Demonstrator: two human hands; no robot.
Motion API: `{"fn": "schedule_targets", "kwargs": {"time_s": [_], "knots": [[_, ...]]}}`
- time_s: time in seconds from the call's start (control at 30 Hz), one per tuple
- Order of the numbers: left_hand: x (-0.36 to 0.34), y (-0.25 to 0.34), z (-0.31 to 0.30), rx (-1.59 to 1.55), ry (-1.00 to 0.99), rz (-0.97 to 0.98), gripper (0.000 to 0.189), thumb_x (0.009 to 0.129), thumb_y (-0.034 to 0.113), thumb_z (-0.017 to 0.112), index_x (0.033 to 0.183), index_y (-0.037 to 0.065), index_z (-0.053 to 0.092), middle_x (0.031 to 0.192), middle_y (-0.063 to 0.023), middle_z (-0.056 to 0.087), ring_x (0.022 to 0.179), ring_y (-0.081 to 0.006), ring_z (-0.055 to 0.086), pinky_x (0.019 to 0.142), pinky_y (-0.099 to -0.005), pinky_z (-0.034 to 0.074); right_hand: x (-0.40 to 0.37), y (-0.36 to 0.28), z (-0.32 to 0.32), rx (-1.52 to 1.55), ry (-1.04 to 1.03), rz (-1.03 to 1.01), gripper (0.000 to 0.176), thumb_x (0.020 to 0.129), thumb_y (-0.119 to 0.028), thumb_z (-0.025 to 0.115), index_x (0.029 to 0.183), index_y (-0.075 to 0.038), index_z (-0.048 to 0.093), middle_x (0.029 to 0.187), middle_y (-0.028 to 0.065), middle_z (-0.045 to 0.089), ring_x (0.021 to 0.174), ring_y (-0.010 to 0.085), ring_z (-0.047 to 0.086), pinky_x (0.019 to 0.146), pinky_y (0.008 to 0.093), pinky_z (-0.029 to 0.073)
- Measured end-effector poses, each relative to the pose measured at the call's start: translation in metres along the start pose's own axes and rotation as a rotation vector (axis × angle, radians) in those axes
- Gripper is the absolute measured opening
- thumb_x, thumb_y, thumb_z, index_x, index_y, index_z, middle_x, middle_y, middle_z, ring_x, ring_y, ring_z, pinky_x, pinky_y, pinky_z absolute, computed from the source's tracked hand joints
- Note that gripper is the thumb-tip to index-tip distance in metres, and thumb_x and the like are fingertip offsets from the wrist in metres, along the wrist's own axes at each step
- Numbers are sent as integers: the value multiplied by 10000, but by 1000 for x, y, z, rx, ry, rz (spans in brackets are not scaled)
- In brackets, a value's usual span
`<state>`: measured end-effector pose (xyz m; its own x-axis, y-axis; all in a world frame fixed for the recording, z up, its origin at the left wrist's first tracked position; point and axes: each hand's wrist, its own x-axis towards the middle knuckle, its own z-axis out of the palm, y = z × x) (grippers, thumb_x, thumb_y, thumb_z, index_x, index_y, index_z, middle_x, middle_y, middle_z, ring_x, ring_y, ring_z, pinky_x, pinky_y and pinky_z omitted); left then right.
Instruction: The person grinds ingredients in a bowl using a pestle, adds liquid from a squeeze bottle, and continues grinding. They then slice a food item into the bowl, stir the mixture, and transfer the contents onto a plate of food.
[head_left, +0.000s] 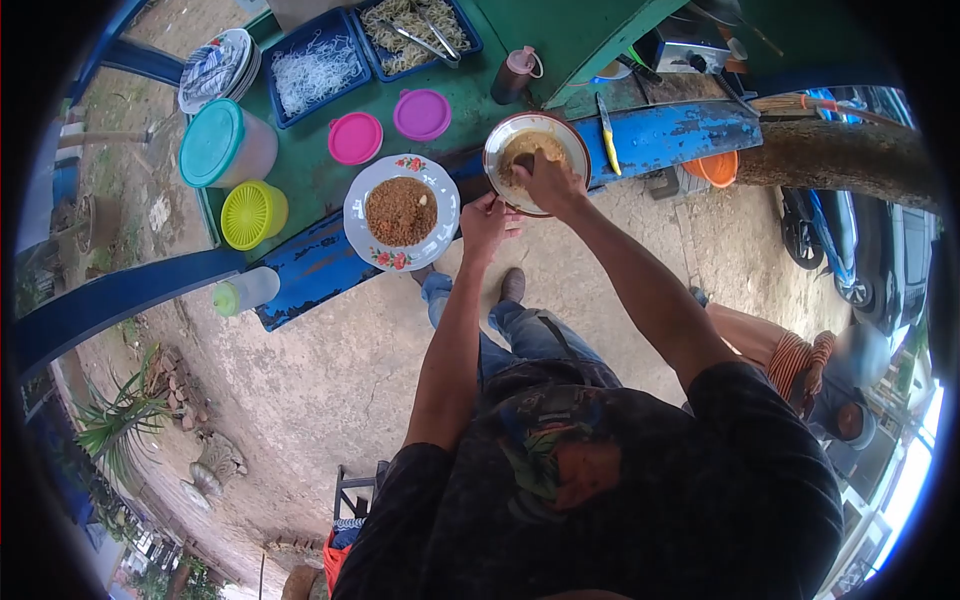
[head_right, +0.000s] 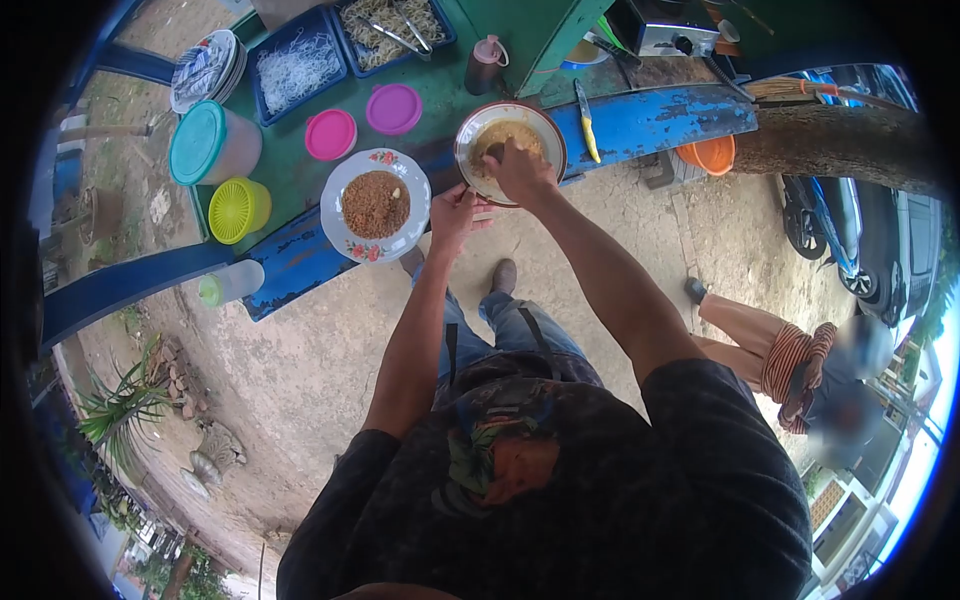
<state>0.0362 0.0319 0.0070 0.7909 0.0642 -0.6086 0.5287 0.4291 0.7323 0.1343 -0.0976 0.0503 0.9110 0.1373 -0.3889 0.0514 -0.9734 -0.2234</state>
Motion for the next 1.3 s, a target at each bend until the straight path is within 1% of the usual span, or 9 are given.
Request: {"fn": "schedule_targets", "kwargs": {"time_s": [0.1, 0.2, 0.4, 0.8, 0.87, 0.97, 1.07, 1.2, 1.3], "knots": [[-3, -11, -1, -28, -35, -2, 237, 1072, 144, 559, 1146, -41, 686, 982, -135, 728, 939, -280, 777, 730, -396, 682, 14, -34, -43, 198, -277, 243, 630, 1024, -551, 554, 1292, 19, 557, 1179, 276, 712, 1106, 395, 720, 949, 514, 569], [2, -3, 2, -15, -28, 14, 243, 1072, 143, 556, 1155, -45, 686, 985, -136, 731, 931, -278, 779, 725, -395, 682, -14, -20, -6, -21, -27, 0, 593, 1022, -538, 567, 1238, 13, 598, 1108, 259, 737, 1066, 394, 734, 923, 515, 580], [15, 10, -7, 2, 29, 49, 250, 1060, 136, 545, 1136, -43, 702, 945, -129, 738, 874, -251, 784, 689, -375, 680, -19, -12, -10, -90, -63, -91, 580, 1013, -555, 569, 1241, -22, 595, 1162, 233, 731, 1113, 422, 710, 941, 535, 561], [7, -45, 17, -87, 62, 217, 192, 1070, 88, 449, 1077, -49, 584, 999, -157, 687, 861, -244, 743, 799, -483, 672, -7, 1, -13, 82, -65, 40, 602, 984, -564, 587, 1207, -7, 639, 1140, 236, 742, 1126, 389, 715, 944, 511, 571], [4, -41, 15, -142, 87, 197, 296, 1115, 177, 456, 1262, -60, 555, 1075, -178, 695, 948, -272, 741, 891, -492, 647, -21, 15, 0, 101, -43, -39, 599, 972, -552, 609, 1217, -7, 638, 1205, 256, 717, 1116, 389, 718, 925, 500, 576], [-6, -59, 33, -183, 110, 265, 325, 1104, 166, 488, 1316, -75, 542, 1169, -218, 682, 1005, -293, 727, 947, -482, 627, 4, 1, -7, 219, -8, 141, 620, 949, -531, 652, 1268, -1, 622, 1148, 248, 737, 1087, 367, 732, 906, 469, 587], [14, -69, 17, -206, -9, 278, 365, 1092, 140, 519, 1380, -84, 519, 1220, -237, 667, 1071, -308, 712, 980, -490, 616, -28, 11, -8, 162, -56, -14, 580, 953, -505, 633, 1188, 24, 623, 1085, 270, 736, 1038, 396, 739, 884, 491, 594], [1, -64, 34, -248, 89, 270, 351, 1091, 84, 498, 1401, -80, 522, 1210, -229, 681, 1093, -306, 709, 1008, -447, 597, 10, 13, -4, 205, 26, 79, 603, 954, -519, 619, 1203, 30, 616, 1081, 273, 735, 1041, 417, 735, 897, 514, 586], [2, -76, 35, -281, 73, 287, 299, 1079, 119, 556, 1310, -58, 624, 1081, -127, 712, 951, -191, 698, 909, -358, 611, -23, 10, -8, 122, -62, -42, 582, 957, -555, 617, 1158, -11, 658, 1052, 232, 752, 978, 383, 761, 843, 504, 607]]}}
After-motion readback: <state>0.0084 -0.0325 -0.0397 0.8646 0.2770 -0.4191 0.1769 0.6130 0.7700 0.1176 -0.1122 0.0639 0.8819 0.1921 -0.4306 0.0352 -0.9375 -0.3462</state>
